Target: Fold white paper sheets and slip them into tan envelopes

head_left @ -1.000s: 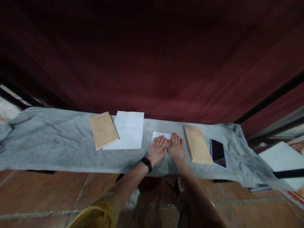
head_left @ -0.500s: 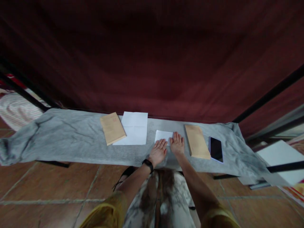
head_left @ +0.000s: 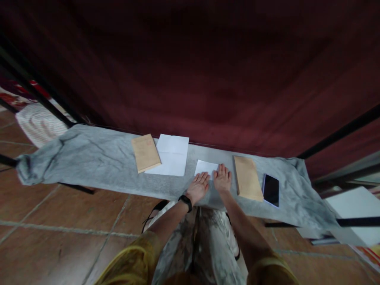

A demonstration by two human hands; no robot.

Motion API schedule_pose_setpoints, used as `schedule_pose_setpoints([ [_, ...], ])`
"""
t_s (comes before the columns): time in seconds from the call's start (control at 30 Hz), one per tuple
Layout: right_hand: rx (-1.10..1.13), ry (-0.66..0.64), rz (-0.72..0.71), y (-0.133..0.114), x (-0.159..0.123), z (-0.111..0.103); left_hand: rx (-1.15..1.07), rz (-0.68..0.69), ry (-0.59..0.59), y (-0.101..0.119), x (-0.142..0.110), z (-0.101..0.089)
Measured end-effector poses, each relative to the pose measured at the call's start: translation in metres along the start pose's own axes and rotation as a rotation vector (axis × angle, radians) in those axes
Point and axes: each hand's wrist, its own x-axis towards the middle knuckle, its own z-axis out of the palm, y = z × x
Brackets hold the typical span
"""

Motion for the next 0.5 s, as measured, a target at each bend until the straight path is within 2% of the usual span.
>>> schedule_pose_setpoints([
  [0.17,0.024,0.015,-0.026,0.002,-0.001,0.001,-0.041,-0.071,0.028,0.004,0.003,0.003],
  [0.3,0.042,0.015,-0.036,0.001,0.0,-0.004,-0.035,-0.149,0.046,0.008,0.024,0.003],
  [0.5,0.119,-0.16,-0.18,-0.013,0.001,-0.012,0.002,-0.133,0.002,-0.001,0.062,0.004],
])
